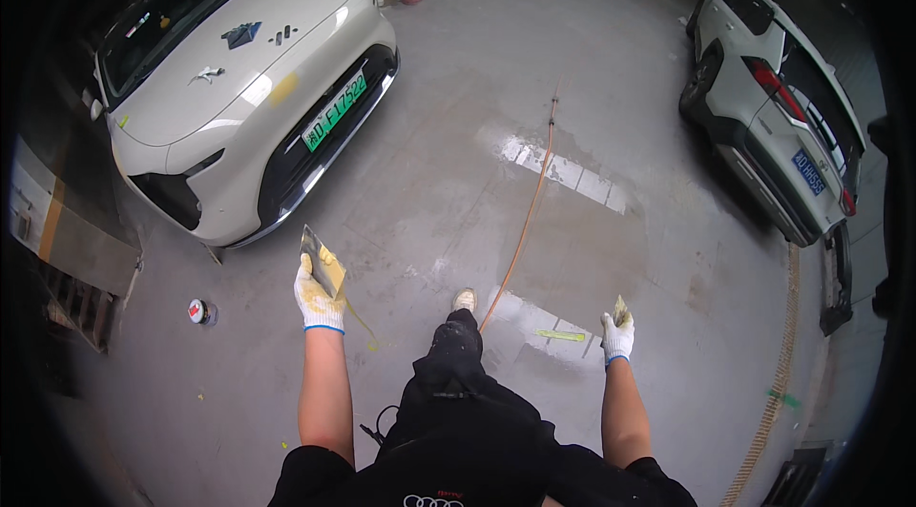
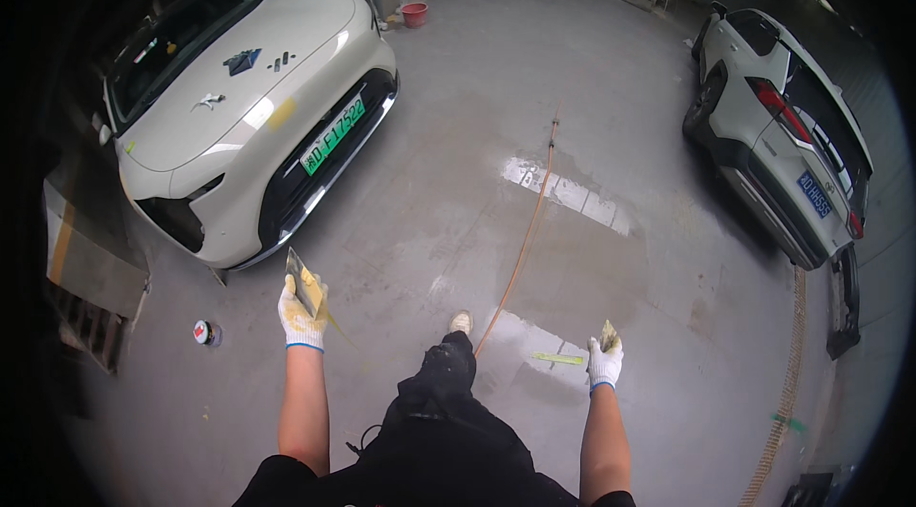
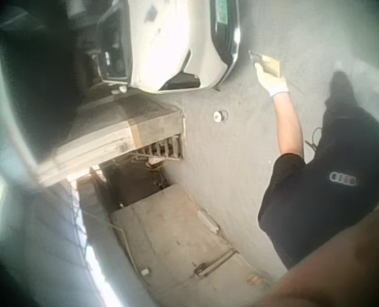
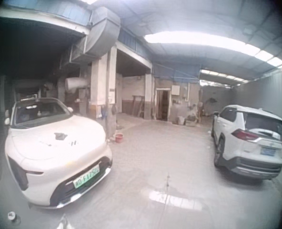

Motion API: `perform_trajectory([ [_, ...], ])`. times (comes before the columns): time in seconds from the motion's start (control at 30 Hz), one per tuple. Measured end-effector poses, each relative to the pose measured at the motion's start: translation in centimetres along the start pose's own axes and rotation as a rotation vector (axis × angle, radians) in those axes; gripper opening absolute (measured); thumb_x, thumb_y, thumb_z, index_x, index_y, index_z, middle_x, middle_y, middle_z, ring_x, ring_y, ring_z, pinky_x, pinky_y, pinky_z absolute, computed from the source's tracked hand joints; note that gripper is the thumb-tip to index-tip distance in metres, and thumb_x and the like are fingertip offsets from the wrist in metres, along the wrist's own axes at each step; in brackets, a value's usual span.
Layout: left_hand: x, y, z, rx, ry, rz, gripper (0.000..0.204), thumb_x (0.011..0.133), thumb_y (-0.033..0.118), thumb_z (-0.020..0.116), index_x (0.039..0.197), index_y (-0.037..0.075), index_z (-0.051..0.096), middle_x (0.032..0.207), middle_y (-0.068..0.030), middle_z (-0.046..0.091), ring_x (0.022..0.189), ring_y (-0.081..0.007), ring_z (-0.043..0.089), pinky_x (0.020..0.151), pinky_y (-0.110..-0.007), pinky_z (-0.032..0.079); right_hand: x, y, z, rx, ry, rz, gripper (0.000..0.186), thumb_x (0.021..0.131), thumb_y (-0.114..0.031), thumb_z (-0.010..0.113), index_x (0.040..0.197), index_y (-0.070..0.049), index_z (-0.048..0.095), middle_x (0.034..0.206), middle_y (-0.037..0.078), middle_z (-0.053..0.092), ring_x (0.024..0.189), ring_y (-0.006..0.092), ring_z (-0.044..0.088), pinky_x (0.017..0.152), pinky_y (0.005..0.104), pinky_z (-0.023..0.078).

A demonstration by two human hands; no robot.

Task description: The person applies yellow body filler to a car's front fender using a metal spreader and a sanding block. They smooth the filler along the wheel arch, remove masking tape, and briefly walk away before returning to continue smoothing.

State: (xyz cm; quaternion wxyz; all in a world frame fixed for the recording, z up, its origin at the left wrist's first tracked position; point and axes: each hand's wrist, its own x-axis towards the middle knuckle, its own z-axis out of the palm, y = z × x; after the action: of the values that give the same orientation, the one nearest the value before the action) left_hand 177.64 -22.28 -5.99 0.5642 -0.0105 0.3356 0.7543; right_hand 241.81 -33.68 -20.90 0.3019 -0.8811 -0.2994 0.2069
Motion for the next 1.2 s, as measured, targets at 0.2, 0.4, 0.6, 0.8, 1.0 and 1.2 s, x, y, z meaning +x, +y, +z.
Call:
perform_trajectory([
  [0.2, 15.5, -10.1, 9.5, 0.098, 0.108, -0.142, 0.028, 0.106, 0.039, 0.054, 0.118, 0.016, 0.066, 0.106, -0.0013, 0.07, 0.097, -0.0238, 0.065, 0.09, -0.044, 0.051, 9.4, -11.8, 2.1, -0.213, -0.02, -0.074, 0.09, 0.08, -0.045, 0.081, 0.149, 0.001, 0.047, 0.138, 0.025, 0.058, 0.125, 0.0405, 0.06, 0.106, 0.0451, 0.05],
  [0.4, 28.6, -18.6, 23.7, 0.199, 0.158, -0.213, 0.03, 0.106, 0.038, 0.054, 0.12, 0.014, 0.065, 0.108, -0.0035, 0.069, 0.098, -0.0239, 0.066, 0.088, -0.043, 0.053, 10.9, -8.1, 1.8, -0.356, -0.068, 0.576, 0.075, 0.071, -0.043, 0.084, 0.127, 0.003, 0.066, 0.125, 0.026, 0.07, 0.118, 0.0376, 0.068, 0.104, 0.0448, 0.052],
  [0.6, 42.7, -26.2, 35.7, 0.293, 0.1, -0.201, 0.03, 0.107, 0.036, 0.054, 0.12, 0.012, 0.065, 0.106, -0.0065, 0.069, 0.095, -0.0242, 0.067, 0.082, -0.042, 0.056, 15.0, -5.5, 5.2, -0.136, -0.056, 0.984, 0.062, 0.07, -0.035, 0.09, 0.114, 0.004, 0.073, 0.112, 0.021, 0.076, 0.102, 0.029, 0.075, 0.093, 0.0397, 0.057],
  [0.8, 53.9, -32.5, 46.2, 0.205, 0.027, -0.21, 0.029, 0.107, 0.036, 0.05, 0.113, 0.013, 0.069, 0.098, -0.0046, 0.069, 0.094, -0.0252, 0.064, 0.085, -0.043, 0.052, 40.0, -16.0, 13.2, -0.199, -0.158, 0.889, 0.066, 0.065, -0.033, 0.089, 0.119, 0.002, 0.072, 0.115, 0.023, 0.075, 0.103, 0.0337, 0.075, 0.092, 0.0434, 0.059],
  [1.0, 64.5, -38.3, 58.7, 0.263, 0.026, -0.104, 0.03, 0.107, 0.037, 0.053, 0.112, 0.012, 0.068, 0.099, -0.0036, 0.069, 0.096, -0.0231, 0.065, 0.089, -0.043, 0.052, 75.5, -45.5, 22.1, 0.004, -0.182, 0.195, 0.087, 0.071, -0.033, 0.09, 0.142, 0.002, 0.054, 0.129, 0.02, 0.07, 0.121, 0.0301, 0.068, 0.104, 0.0387, 0.052],
  [1.2, 79.4, -49.0, 66.0, 0.166, 0.138, -0.116, 0.029, 0.107, 0.037, 0.053, 0.11, 0.012, 0.067, 0.097, -0.0065, 0.071, 0.089, -0.0267, 0.067, 0.082, -0.046, 0.055, 97.5, -69.4, 29.0, 0.048, -0.177, -0.242, 0.088, 0.077, -0.028, 0.088, 0.148, 0.003, 0.046, 0.136, 0.02, 0.066, 0.125, 0.0299, 0.065, 0.108, 0.0369, 0.049],
])
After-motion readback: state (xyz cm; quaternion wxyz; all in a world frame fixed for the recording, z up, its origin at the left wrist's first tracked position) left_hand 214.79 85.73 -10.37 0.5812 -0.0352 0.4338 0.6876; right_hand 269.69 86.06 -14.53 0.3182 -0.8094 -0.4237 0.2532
